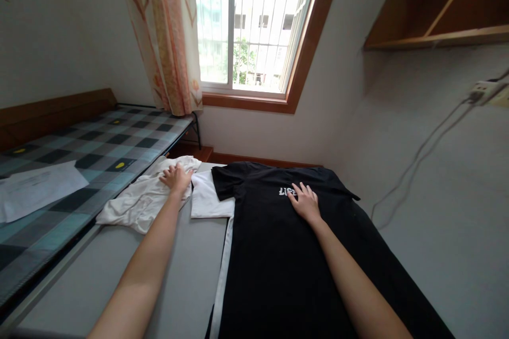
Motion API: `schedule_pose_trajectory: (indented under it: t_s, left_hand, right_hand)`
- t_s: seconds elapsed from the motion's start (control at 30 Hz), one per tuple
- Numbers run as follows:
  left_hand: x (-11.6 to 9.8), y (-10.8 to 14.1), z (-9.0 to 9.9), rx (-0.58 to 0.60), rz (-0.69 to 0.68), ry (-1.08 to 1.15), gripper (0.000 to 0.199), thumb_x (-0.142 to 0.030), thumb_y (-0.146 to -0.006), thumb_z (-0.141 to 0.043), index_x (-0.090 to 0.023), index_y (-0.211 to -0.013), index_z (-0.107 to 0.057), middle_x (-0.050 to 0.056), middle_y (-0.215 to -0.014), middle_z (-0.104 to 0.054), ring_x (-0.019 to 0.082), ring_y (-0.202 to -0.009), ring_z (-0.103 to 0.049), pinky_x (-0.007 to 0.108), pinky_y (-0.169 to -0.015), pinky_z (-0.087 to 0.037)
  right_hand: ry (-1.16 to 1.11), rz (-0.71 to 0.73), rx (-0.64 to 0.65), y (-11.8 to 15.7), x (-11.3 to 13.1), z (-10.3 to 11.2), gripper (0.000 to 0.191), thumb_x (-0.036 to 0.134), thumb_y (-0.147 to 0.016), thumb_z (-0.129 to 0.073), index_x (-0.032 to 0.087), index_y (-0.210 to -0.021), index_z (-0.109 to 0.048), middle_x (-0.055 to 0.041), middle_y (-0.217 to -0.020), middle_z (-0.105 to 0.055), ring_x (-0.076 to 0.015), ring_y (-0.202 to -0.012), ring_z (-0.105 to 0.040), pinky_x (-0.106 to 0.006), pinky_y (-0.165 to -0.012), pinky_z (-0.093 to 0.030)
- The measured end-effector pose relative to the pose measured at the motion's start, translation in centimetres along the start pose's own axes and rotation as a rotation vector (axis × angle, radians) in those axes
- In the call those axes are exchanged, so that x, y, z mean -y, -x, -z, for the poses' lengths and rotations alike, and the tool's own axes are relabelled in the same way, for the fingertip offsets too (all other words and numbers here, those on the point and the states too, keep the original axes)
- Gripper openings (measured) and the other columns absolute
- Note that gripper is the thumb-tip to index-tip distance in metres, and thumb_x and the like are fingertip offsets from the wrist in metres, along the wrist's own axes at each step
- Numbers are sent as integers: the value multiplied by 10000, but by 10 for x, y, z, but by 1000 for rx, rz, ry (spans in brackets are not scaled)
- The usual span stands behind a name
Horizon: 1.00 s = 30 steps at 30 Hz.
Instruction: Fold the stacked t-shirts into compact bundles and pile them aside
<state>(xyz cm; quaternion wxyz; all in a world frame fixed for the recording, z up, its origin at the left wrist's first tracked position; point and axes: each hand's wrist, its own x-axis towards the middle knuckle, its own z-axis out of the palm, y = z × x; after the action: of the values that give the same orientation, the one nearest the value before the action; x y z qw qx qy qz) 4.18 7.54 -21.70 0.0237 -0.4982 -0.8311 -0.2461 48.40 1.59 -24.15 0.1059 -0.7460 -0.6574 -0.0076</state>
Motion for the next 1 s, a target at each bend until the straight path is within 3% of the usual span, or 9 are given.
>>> schedule_pose_trajectory:
  t_s: [0.13, 0.27, 0.4, 0.5, 0.57, 0.67, 0.73, 0.83, 1.0]
  left_hand:
    - [-1, -3, 1, -20, 28, -11, 272, -282, -879, -510, -164, -1066, -669, 198, -1156, -620, 386, -1137, -504, 568, -950, -335]
    - [-11, -9, 28, -243, 39, 166, 312, -242, -885, -514, -205, -1149, -675, 162, -1147, -611, 355, -1059, -550, 555, -903, -383]
    - [-43, -10, 80, -565, -202, 572, 260, -241, -871, -600, -201, -1105, -707, 115, -1063, -599, 279, -1029, -555, 487, -953, -403]
    - [-81, 12, 109, -626, -439, 849, 297, -284, -886, -609, -192, -1158, -685, 81, -1085, -579, 210, -1049, -545, 383, -986, -428]
    - [-104, 35, 117, -419, -617, 915, 357, -335, -898, -597, -205, -1227, -648, 64, -1101, -598, 188, -1056, -569, 342, -979, -453]
    - [-126, 69, 111, 160, -993, 812, 443, -413, -878, -627, -234, -1284, -613, 62, -1173, -636, 197, -1104, -591, 329, -983, -470]
    - [-130, 81, 101, 394, -1138, 713, 432, -440, -882, -618, -240, -1265, -626, 69, -1242, -628, 205, -1160, -579, 329, -1018, -450]
    - [-125, 83, 86, 467, -1127, 540, 454, -466, -898, -579, -231, -1286, -608, 82, -1298, -608, 226, -1196, -568, 342, -1042, -426]
    - [-111, 75, 62, 677, -1029, 148, 575, -469, -834, -643, -217, -1346, -564, 106, -1284, -626, 258, -1140, -611, 301, -977, -440]
  right_hand:
    - [-8, 6, -15, 0, -1, -1, 549, 472, -965, -420, 203, -1438, -499, -142, -1522, -408, -333, -1409, -333, -462, -1118, -271]
    - [-16, 7, -35, -1, -2, -4, 546, 471, -959, -429, 205, -1428, -512, -144, -1511, -424, -332, -1403, -340, -471, -1114, -274]
    - [-36, 3, -48, -1, -1, -7, 542, 468, -948, -442, 196, -1408, -534, -154, -1503, -432, -344, -1398, -344, -495, -1109, -276]
    - [-94, 5, -74, -2, -3, -9, 540, 455, -923, -483, 175, -1377, -565, -167, -1485, -451, -364, -1390, -353, -514, -1108, -276]
    - [-183, 16, -123, -4, -6, -10, 526, 450, -898, -506, 164, -1328, -604, -169, -1448, -497, -369, -1373, -379, -525, -1105, -283]
    - [-444, 27, -222, -7, -13, -8, 497, 455, -898, -445, 166, -1255, -636, -156, -1294, -630, -321, -1241, -536, -474, -1045, -385]
    - [-632, 8, -261, -9, -18, -6, 528, 483, -908, -379, 161, -1245, -626, -150, -1172, -693, -289, -1096, -629, -421, -949, -468]
    - [-749, -29, -284, -10, -21, -5, 592, 545, -915, -307, 152, -1221, -627, -139, -1077, -724, -277, -998, -660, -400, -883, -494]
    - [-562, 50, -222, -5, -13, -3, 529, 520, -948, -279, 213, -1055, -697, -96, -1147, -705, -269, -1097, -599, -418, -968, -416]
